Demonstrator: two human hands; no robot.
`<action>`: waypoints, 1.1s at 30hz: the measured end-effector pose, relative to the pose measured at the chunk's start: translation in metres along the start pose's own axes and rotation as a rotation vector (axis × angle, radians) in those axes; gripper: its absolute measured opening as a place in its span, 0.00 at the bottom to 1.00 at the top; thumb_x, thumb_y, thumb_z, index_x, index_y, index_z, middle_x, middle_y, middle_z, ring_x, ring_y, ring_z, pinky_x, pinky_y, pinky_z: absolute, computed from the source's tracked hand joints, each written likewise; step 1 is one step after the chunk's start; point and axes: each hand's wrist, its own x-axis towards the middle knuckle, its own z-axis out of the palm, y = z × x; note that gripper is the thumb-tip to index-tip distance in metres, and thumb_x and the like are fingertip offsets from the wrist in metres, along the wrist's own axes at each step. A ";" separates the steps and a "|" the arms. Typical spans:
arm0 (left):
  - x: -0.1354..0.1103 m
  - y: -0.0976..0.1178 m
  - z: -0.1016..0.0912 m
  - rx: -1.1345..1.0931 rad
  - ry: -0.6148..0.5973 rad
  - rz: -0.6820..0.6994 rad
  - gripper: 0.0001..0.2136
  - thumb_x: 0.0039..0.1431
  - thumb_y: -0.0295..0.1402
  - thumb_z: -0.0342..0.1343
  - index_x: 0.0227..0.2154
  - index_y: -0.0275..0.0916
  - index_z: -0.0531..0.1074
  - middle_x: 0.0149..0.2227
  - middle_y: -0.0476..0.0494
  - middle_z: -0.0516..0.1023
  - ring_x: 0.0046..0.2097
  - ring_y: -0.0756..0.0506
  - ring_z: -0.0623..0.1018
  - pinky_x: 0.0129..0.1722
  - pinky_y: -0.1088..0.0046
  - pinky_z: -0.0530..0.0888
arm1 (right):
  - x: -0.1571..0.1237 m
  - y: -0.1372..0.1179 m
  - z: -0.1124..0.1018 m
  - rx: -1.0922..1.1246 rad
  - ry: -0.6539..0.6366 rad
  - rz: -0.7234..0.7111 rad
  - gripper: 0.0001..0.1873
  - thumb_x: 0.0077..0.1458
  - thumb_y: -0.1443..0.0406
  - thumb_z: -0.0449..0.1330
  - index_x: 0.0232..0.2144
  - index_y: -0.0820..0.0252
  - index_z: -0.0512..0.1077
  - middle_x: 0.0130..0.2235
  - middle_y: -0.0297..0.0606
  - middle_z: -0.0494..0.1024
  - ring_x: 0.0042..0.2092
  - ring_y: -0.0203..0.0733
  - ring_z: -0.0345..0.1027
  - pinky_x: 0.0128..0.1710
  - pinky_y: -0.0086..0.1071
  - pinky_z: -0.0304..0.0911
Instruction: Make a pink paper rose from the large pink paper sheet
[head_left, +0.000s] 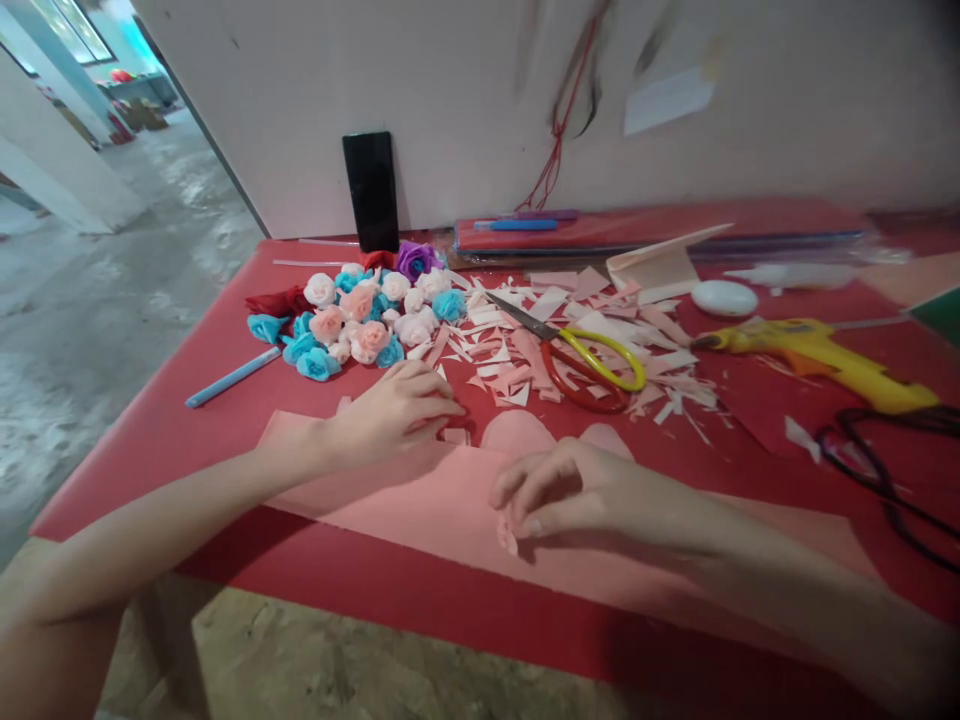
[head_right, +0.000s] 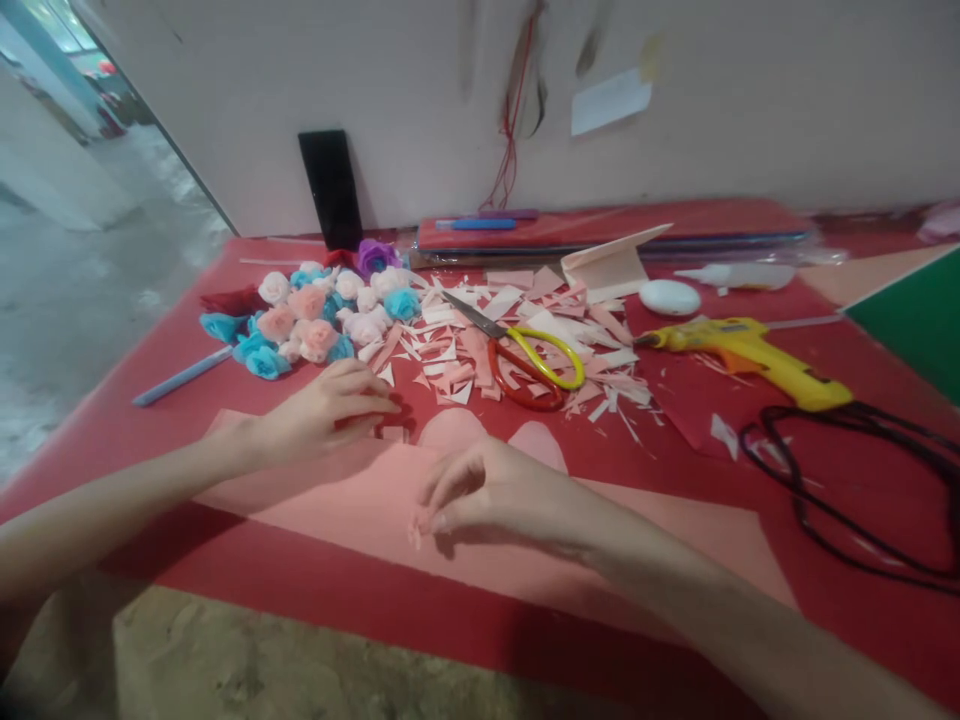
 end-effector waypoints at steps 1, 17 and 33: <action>-0.003 0.000 0.003 0.003 -0.010 0.005 0.09 0.58 0.30 0.48 0.39 0.38 0.72 0.36 0.44 0.74 0.39 0.47 0.67 0.41 0.70 0.67 | 0.000 0.000 -0.001 -0.039 -0.022 0.002 0.04 0.36 0.65 0.64 0.16 0.61 0.77 0.27 0.40 0.76 0.41 0.46 0.68 0.37 0.33 0.63; -0.005 0.001 0.014 0.043 0.040 0.075 0.09 0.59 0.35 0.48 0.36 0.45 0.73 0.37 0.49 0.75 0.42 0.47 0.67 0.54 0.61 0.57 | 0.002 0.007 -0.007 -0.093 -0.110 -0.042 0.06 0.43 0.66 0.61 0.19 0.59 0.78 0.28 0.39 0.77 0.49 0.45 0.64 0.41 0.30 0.61; -0.004 0.002 0.017 -0.005 0.118 0.058 0.07 0.57 0.35 0.52 0.29 0.44 0.75 0.32 0.51 0.77 0.41 0.48 0.69 0.55 0.60 0.57 | 0.001 0.007 -0.007 -0.099 -0.104 -0.034 0.07 0.43 0.67 0.61 0.18 0.60 0.77 0.26 0.38 0.77 0.49 0.47 0.64 0.44 0.33 0.60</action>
